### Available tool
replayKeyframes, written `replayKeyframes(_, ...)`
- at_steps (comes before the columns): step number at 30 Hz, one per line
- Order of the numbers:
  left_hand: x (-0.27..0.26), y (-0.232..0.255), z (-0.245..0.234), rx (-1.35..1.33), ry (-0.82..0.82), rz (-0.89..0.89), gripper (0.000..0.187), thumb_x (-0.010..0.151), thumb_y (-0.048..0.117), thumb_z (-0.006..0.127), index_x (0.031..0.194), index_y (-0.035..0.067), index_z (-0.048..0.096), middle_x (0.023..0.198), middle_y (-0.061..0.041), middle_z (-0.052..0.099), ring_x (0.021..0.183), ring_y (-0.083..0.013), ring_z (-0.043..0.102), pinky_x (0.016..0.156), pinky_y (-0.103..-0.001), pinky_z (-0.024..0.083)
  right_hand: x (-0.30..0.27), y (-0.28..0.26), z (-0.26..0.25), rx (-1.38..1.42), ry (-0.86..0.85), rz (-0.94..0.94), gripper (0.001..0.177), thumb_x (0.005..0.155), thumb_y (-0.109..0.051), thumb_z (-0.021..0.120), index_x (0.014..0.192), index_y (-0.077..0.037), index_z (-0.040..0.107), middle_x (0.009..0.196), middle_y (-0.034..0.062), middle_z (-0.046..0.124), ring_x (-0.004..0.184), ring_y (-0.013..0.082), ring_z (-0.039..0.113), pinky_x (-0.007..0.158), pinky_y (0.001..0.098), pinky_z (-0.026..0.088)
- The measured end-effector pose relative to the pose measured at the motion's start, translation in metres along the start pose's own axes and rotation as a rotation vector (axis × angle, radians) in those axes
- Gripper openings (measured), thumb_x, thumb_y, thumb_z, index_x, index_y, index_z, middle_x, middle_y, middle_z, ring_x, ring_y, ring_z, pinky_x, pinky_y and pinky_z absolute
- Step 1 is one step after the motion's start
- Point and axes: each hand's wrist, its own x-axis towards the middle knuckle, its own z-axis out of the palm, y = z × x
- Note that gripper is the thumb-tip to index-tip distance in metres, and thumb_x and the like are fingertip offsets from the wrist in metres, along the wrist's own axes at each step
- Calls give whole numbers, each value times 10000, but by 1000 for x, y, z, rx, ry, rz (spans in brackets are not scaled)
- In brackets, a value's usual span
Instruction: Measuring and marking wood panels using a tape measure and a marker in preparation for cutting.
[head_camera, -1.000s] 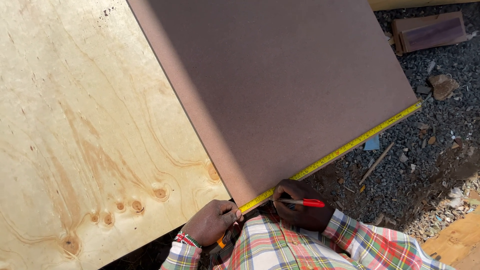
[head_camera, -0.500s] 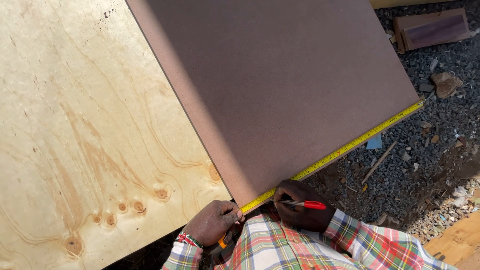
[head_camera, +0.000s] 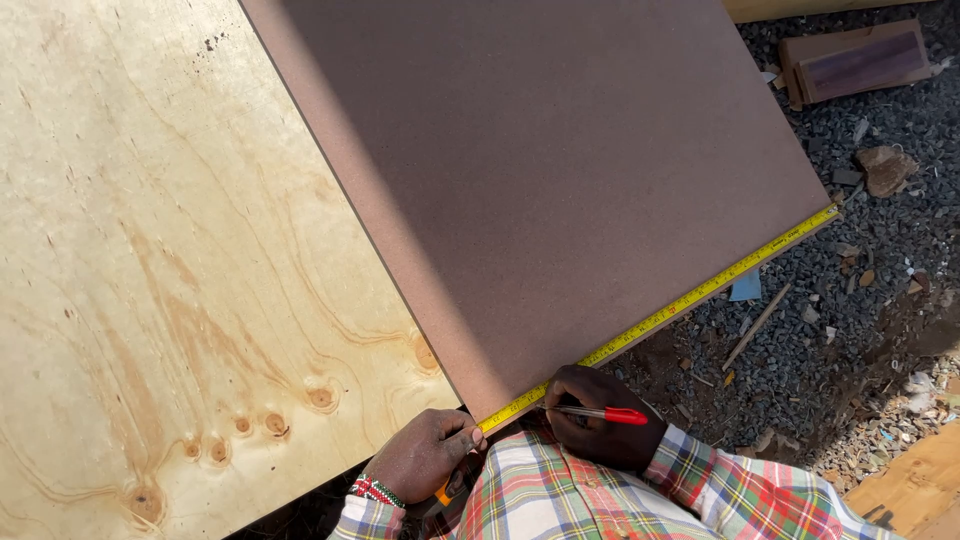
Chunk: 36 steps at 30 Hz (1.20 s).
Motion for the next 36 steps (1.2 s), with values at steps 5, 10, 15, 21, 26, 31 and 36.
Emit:
replayKeyframes(5, 0, 2, -1, -5, -2, -5, 323, 1148, 337, 641, 927, 176, 813, 890, 58, 768, 773, -80, 661, 779, -321, 525, 3, -4, 0, 12, 12, 16, 72, 1020, -126, 741, 968, -173, 724, 872, 1, 748, 763, 196, 667, 727, 384, 519)
replayKeyframes(10, -6, 10, -3, 2, -9, -56, 292, 1122, 347, 630, 947, 214, 822, 851, 72, 770, 739, -79, 672, 770, -316, 516, 1, 1, 3, -14, 1, 36, 59, 1035, -152, 741, 982, -178, 744, 885, 3, 756, 780, 200, 689, 751, 386, 535)
replayKeyframes(15, 3, -5, 1, 2, -2, 33, 316, 1130, 346, 654, 922, 176, 819, 895, 55, 768, 839, -83, 648, 814, -324, 511, 1, 4, 3, -22, 10, -26, 59, 1034, -113, 737, 1008, -164, 722, 901, 9, 740, 797, 214, 676, 756, 385, 523)
replayKeyframes(21, -1, 5, -1, -51, -20, -65, 298, 1135, 306, 652, 932, 168, 822, 797, 38, 773, 681, -85, 661, 696, -315, 522, 6, -6, -5, -7, -38, -56, 119, 1017, -50, 731, 977, -155, 694, 896, 18, 722, 782, 222, 636, 743, 392, 504)
replayKeyframes(26, -6, 13, -4, -60, -35, -64, 310, 1137, 297, 621, 911, 146, 771, 748, 8, 752, 627, -100, 671, 700, -319, 517, 5, -1, -2, -33, -23, -67, 123, 1007, -59, 739, 970, -167, 694, 886, 11, 720, 776, 227, 644, 736, 396, 498)
replayKeyframes(31, -1, 2, -1, -102, -54, -55, 321, 1180, 276, 650, 910, 144, 764, 705, 4, 741, 590, -102, 648, 639, -318, 500, 6, -2, -3, -25, -22, -50, 104, 1027, -90, 748, 981, -172, 705, 907, 11, 742, 800, 228, 669, 757, 388, 520)
replayKeyframes(36, -1, 5, -2, -68, -50, -91, 351, 1205, 328, 648, 926, 155, 772, 775, 23, 770, 643, -88, 642, 686, -317, 502, 4, -1, -2, -7, -21, -11, 141, 999, -71, 758, 949, -188, 697, 880, -7, 728, 775, 209, 643, 730, 386, 502)
